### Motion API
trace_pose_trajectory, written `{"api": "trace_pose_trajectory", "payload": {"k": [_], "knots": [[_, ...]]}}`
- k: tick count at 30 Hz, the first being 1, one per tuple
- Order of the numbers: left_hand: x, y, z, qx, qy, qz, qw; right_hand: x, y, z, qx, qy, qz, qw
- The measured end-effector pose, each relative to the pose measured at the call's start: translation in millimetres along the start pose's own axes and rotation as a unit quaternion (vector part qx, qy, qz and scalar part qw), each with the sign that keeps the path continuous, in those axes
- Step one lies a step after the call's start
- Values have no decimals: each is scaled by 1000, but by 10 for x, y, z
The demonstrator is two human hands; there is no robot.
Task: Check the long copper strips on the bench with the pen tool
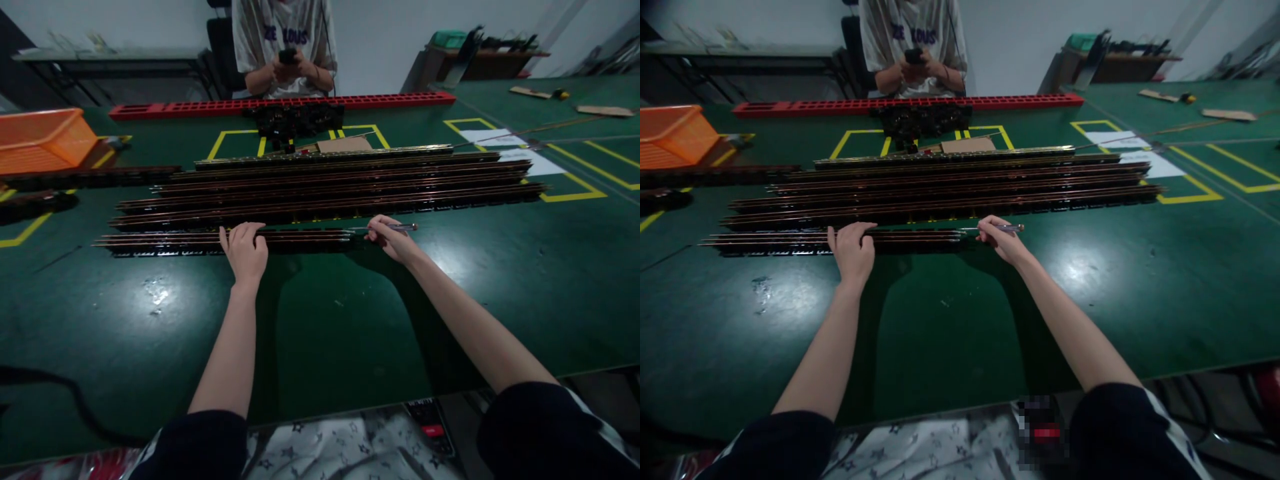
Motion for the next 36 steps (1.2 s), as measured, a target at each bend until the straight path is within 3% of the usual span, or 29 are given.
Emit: {"api": "trace_pose_trajectory", "payload": {"k": [6,12,16,19,22,26,28,32,36], "knots": [[-7,82,-33,43,60,-34,997,-5,3,8,-7,-14,11,1000],[-21,45,-58,71,44,-35,996,14,-25,42,-19,-42,39,998],[-26,41,-56,75,32,-35,996,-11,20,30,-101,-116,105,982],[-25,15,-67,76,28,-41,996,-127,118,-30,-244,-231,169,927],[-29,-51,-92,76,30,-51,995,-270,240,-188,-362,-279,277,845],[-56,-179,-141,76,42,-66,994,-325,269,-519,-493,-157,416,748],[-75,-246,-164,76,49,-76,993,-305,221,-670,-531,-92,446,714],[-108,-355,-195,72,63,-95,991,-202,82,-884,-590,-17,399,702],[-132,-420,-213,56,81,-101,990,-126,-7,-944,-616,-3,347,707]]}}
Point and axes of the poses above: each hand's wrist, its own x-axis towards the middle knuckle, its own z-axis out of the back of the hand, y = z × x, the point moved 4 cm from there along x, towards the middle knuckle
